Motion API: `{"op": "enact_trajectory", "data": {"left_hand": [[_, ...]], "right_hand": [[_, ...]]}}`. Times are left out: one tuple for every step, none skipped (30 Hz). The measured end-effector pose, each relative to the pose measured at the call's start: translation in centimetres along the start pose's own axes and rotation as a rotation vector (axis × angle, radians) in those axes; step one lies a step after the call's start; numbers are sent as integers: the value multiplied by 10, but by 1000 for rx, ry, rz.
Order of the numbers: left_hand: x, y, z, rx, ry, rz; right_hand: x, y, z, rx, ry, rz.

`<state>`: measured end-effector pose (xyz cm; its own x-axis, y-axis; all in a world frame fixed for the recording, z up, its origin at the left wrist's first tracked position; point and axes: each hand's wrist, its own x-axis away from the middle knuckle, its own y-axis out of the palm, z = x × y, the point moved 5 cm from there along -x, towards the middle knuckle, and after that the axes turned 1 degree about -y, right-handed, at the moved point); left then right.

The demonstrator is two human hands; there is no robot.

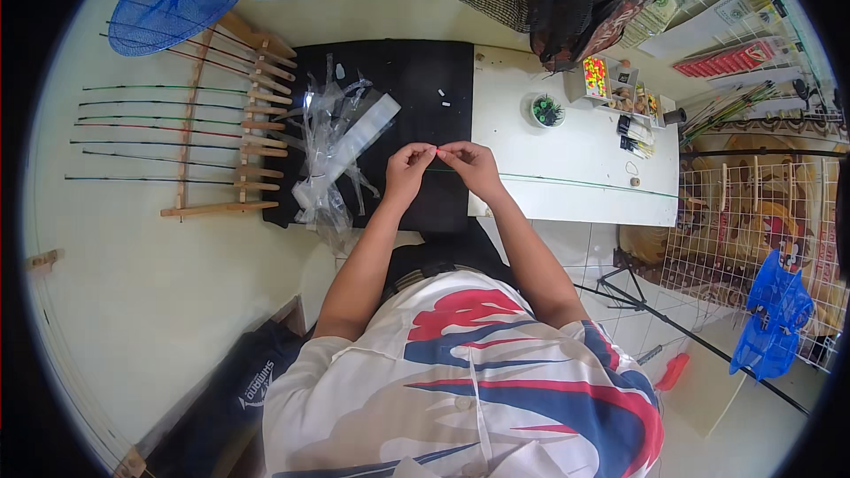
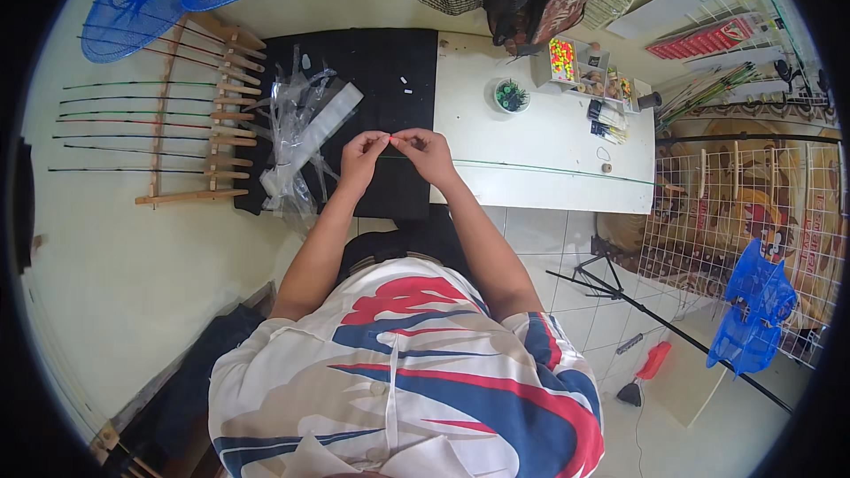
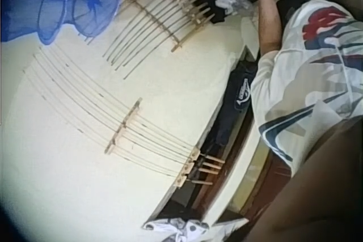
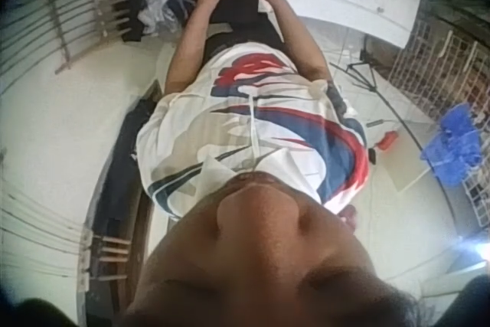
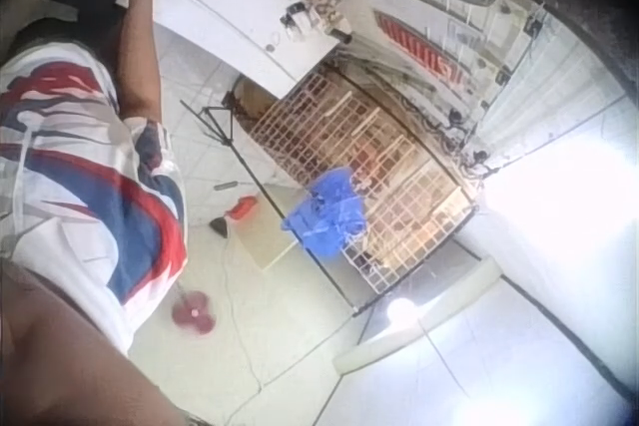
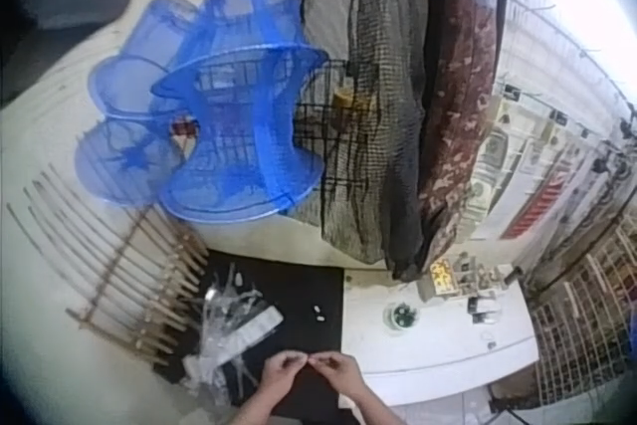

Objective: Assembling fishing tackle by threading components onto a line.

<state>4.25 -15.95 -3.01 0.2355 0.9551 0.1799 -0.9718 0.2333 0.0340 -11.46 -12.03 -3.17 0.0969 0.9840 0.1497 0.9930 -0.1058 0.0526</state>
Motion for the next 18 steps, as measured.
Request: {"op": "enact_trajectory", "data": {"left_hand": [[0,1,-1,21,1,-2],[0,1,-2,22,1,-3],[-1,0,-5,41,-4,-17],[-1,0,-8,60,-9,-30],[-2,-1,-10,60,-8,-30],[-3,-1,-15,144,-81,-13],[-3,-2,-20,229,-155,5],[-4,-3,-21,229,-154,5],[-4,-3,-19,214,-154,-7],[-4,-3,-18,199,-155,-18],[-4,-3,-16,200,-154,-19],[-4,-4,-16,155,-177,-19],[-4,-5,-16,109,-199,-20],[-3,-5,-15,110,-198,-19],[-1,-4,-13,98,-195,-21],[0,-3,-10,87,-191,-23],[-1,-5,-16,88,-190,-22],[-3,-9,-19,28,-133,-26]], "right_hand": [[0,1,0,20,10,-2],[-1,2,0,40,19,-3],[-1,3,-1,41,19,-3],[-1,4,-1,48,18,-5],[-1,5,-2,55,17,-6],[0,7,-2,55,17,-6],[0,8,-2,61,-7,-8],[0,9,-3,68,-31,-11],[0,9,-3,68,-31,-9],[0,8,-2,93,-9,-4],[0,7,-1,118,13,0],[0,7,-2,118,13,-1],[0,6,-2,139,25,10],[0,5,-1,160,37,20],[0,5,1,161,37,19],[0,4,3,162,24,43],[0,3,6,163,12,66],[0,4,9,164,10,61]]}}
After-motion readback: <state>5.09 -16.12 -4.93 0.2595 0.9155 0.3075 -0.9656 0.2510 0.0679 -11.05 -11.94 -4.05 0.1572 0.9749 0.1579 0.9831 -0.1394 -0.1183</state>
